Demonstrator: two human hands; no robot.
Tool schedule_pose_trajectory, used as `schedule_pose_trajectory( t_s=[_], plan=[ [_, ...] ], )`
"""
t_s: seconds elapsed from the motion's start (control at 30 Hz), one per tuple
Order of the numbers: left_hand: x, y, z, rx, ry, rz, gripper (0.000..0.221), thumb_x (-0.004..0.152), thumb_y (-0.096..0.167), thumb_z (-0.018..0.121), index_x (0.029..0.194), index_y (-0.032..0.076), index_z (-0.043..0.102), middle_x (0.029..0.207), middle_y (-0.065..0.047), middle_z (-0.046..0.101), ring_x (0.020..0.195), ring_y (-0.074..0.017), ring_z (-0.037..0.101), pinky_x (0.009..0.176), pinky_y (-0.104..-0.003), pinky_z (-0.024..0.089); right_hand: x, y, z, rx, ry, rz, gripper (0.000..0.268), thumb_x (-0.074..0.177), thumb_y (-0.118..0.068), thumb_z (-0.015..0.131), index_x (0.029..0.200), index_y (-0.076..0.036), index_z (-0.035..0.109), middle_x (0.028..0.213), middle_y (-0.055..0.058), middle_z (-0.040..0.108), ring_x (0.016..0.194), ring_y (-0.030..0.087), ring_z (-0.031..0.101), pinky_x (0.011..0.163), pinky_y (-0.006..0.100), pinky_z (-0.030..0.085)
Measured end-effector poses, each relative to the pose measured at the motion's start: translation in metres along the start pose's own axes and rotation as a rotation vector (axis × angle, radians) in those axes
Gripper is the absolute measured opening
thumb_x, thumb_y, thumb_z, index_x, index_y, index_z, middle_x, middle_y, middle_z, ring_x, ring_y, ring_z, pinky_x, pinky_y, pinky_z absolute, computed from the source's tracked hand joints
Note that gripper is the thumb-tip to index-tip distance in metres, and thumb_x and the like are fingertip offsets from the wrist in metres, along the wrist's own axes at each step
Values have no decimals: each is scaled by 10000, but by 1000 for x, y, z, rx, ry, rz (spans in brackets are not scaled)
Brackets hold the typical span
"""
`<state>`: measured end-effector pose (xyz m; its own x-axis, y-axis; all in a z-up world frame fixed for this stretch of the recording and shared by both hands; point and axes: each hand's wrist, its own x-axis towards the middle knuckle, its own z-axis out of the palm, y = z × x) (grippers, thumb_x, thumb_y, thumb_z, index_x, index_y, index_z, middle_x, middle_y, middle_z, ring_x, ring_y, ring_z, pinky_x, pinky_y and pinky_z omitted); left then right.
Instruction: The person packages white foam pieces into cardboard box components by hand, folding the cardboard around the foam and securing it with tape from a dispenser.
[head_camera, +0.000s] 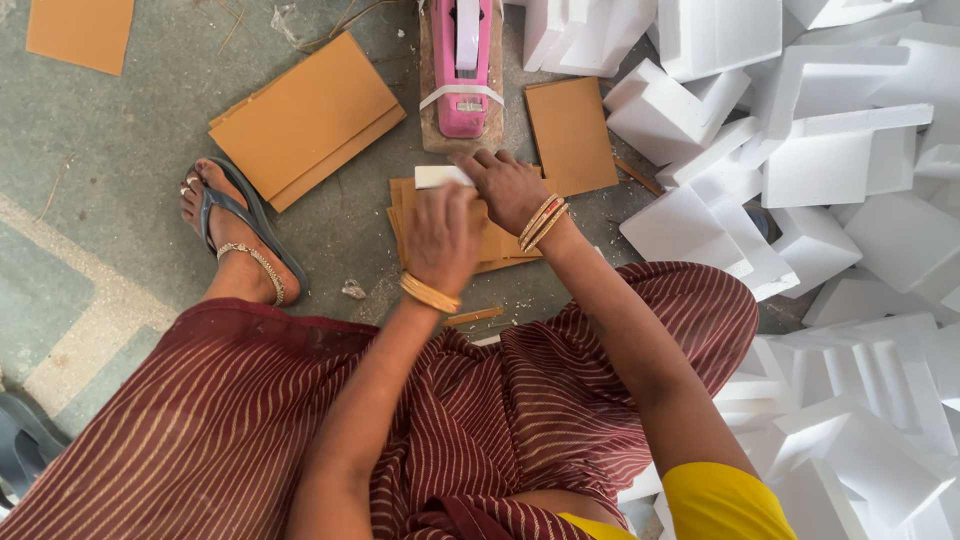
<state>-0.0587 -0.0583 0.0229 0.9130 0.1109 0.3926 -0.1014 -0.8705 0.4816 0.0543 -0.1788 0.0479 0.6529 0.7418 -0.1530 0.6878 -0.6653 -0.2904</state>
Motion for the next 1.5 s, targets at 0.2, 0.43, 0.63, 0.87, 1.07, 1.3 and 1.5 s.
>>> schedule_pose_trajectory(
  t_s=[0.2, 0.43, 0.63, 0.87, 1.07, 1.3, 1.5],
  plan=[
    [51, -36, -10, 326, -137, 94, 451, 825, 285, 713, 1176, 54, 548, 1173, -108, 571, 1097, -304, 582, 897, -495, 521, 0, 0, -2, 115, 47, -37, 625, 886, -99, 706, 1464, -160, 476, 1305, 101, 594, 1214, 351, 558, 992, 495, 491],
    [39, -63, 20, 208, -262, 62, 459, 826, 339, 783, 1082, 47, 540, 1082, -125, 568, 994, -323, 576, 860, -479, 542, 25, 69, 7, 916, 290, 120, 382, 993, -321, 698, 1276, -71, 643, 1025, 17, 686, 894, 118, 658, 800, 293, 579],
    [42, -64, 17, 205, -282, 62, 464, 798, 328, 795, 1075, 35, 567, 1103, -129, 577, 1000, -317, 579, 850, -445, 549, 99, 89, 0, 1007, 85, 460, 362, 1022, -402, 622, 1056, -58, 731, 895, -22, 694, 750, 65, 577, 647, 254, 555],
    [39, -70, 22, 202, -253, 79, 428, 814, 281, 812, 1087, 52, 574, 1101, -118, 593, 1013, -318, 588, 862, -443, 553, 22, 41, 29, 1378, 313, 81, 118, 955, -87, 677, 1067, -55, 659, 1005, -28, 722, 923, 49, 691, 730, 217, 546],
    [56, -82, 31, 133, -312, 56, 494, 772, 296, 838, 1096, 36, 569, 1116, -139, 604, 1032, -358, 591, 875, -461, 545, -28, 24, 121, 1502, 206, 284, 137, 1002, -71, 671, 1117, -9, 630, 887, 22, 685, 744, 71, 627, 679, 218, 525],
    [65, -85, 27, 131, -360, 86, 550, 779, 326, 827, 1162, 30, 568, 1183, -138, 616, 1048, -358, 588, 907, -479, 521, 1, 44, 152, 1512, 250, 506, 200, 954, -168, 738, 1061, 0, 717, 863, 32, 743, 687, 81, 632, 632, 213, 535],
    [63, -89, 22, 62, -358, 120, 510, 801, 307, 818, 1156, 41, 567, 1191, -131, 624, 1045, -357, 580, 919, -494, 503, -2, 23, 108, 864, 294, 666, 387, 870, -394, 808, 971, -22, 777, 731, 81, 730, 638, 149, 673, 624, 315, 521]
  ],
)
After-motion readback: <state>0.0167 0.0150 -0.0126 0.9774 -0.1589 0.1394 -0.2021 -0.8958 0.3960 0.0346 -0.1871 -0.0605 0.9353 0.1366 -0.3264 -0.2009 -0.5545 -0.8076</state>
